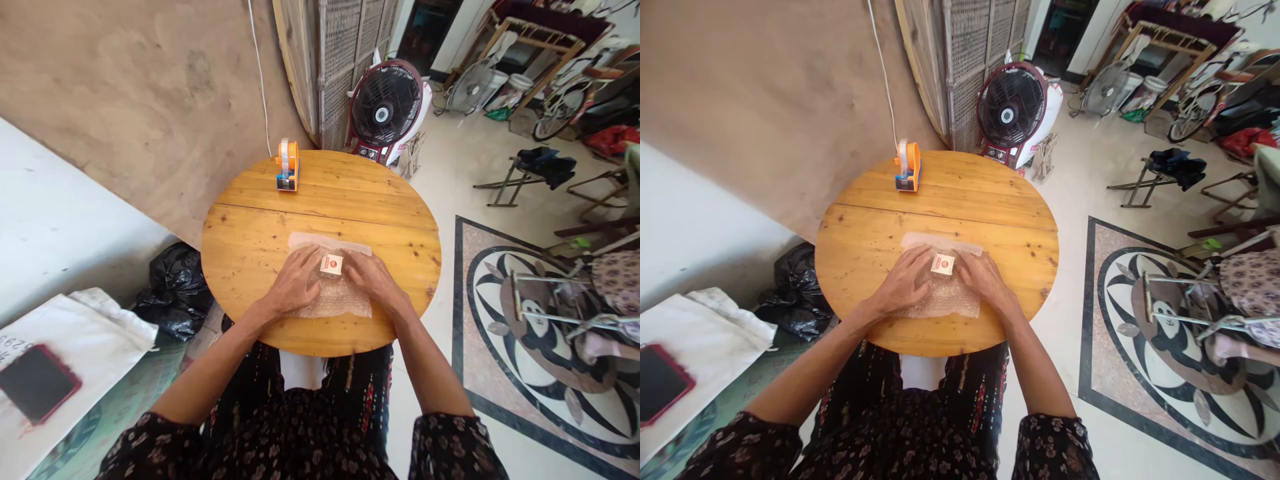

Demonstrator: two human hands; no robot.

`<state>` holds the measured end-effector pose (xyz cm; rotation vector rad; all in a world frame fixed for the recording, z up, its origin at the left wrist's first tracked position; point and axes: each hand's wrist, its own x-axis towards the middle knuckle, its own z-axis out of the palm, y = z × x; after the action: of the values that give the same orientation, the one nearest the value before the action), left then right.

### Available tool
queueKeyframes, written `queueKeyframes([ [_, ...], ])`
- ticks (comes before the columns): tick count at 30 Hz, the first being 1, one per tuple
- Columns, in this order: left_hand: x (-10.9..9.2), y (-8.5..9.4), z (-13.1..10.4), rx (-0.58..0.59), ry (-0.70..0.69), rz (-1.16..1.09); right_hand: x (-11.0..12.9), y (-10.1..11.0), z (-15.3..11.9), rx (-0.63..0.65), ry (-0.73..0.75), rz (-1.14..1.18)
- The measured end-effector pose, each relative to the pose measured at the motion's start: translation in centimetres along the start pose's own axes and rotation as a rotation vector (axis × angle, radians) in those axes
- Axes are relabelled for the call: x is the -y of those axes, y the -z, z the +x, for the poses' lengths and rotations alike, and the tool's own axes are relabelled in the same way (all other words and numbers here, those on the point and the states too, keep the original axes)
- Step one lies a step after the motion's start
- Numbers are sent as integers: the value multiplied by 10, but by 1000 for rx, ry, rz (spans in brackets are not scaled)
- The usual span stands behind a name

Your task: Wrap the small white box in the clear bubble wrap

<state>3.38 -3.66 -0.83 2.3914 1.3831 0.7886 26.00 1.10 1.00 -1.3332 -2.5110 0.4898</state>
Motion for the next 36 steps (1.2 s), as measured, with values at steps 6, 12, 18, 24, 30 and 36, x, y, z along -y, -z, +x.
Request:
queueKeyframes([
  [6,-4,-2,-7,27,-4,-115,-2,9,-15,18,13,140],
  [12,-5,15,-10,193,-5,-136,8,18,-30,177,45,225],
  [18,-9,32,-10,359,-98,-28,16,13,-44,241,127,190],
  [24,-10,36,-15,399,-128,4,24,19,-47,261,167,208],
  [30,-7,33,-24,323,-156,33,18,24,-38,163,14,268],
  [36,-5,22,-15,165,-137,88,9,30,-20,71,4,322],
])
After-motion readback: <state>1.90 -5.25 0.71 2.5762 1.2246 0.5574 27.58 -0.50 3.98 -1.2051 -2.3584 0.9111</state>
